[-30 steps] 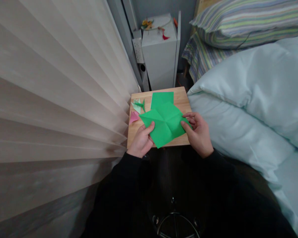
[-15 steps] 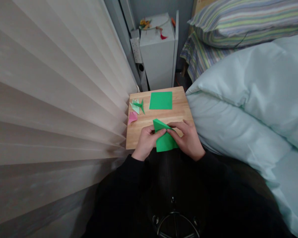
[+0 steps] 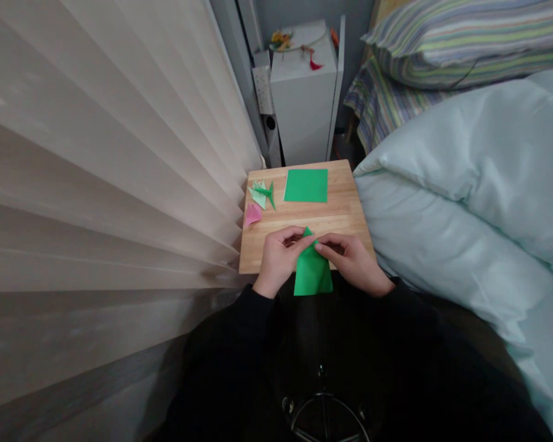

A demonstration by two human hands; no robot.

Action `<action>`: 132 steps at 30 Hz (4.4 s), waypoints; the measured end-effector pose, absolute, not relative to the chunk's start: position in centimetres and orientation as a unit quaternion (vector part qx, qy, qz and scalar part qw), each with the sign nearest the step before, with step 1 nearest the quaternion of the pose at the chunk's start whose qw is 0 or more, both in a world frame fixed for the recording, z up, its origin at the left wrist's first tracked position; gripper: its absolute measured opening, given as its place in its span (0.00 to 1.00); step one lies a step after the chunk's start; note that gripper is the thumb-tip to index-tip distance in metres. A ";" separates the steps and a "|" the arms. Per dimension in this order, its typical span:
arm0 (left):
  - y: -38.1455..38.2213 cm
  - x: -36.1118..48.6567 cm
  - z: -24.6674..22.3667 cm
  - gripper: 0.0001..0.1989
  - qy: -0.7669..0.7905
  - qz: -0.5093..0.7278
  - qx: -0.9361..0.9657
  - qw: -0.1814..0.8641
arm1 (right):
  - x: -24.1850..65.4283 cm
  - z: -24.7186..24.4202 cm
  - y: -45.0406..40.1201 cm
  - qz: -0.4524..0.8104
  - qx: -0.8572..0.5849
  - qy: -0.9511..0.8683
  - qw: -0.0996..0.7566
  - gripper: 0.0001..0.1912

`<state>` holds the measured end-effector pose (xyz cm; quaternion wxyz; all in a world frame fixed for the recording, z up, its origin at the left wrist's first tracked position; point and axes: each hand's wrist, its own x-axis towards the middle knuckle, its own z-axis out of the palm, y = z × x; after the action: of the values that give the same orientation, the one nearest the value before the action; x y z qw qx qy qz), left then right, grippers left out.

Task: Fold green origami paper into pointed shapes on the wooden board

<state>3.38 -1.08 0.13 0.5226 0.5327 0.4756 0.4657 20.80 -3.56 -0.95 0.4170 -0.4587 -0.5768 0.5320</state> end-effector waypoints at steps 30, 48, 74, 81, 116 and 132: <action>-1.4 4.1 0.3 0.08 0.484 0.481 0.477 0.554 | 20.2 -0.8 -3.9 0.548 -0.484 -0.498 0.466 0.09; -0.4 2.9 -0.3 0.14 0.455 0.406 0.508 0.608 | 21.2 -2.2 -2.8 0.579 -0.496 -0.465 0.449 0.15; 0.7 3.3 -0.1 0.11 0.482 0.566 0.491 0.454 | 20.5 -3.4 -2.9 0.598 -0.509 -0.323 0.528 0.22; 0.8 3.4 -0.2 0.11 0.487 0.551 0.480 0.478 | 20.5 -3.4 -2.9 0.594 -0.523 -0.310 0.527 0.22; 0.9 3.1 -0.6 0.08 0.495 0.538 0.508 0.455 | 20.3 -3.1 -3.1 0.643 -0.508 -0.264 0.509 0.22; 0.8 2.9 -0.7 0.07 0.498 0.522 0.519 0.458 | 20.7 -2.9 -3.0 0.650 -0.516 -0.256 0.495 0.22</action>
<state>2.91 0.81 -0.68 0.4582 0.5191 0.4978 0.5224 20.72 -2.98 -2.95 0.4955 -0.5159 -0.2562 0.6501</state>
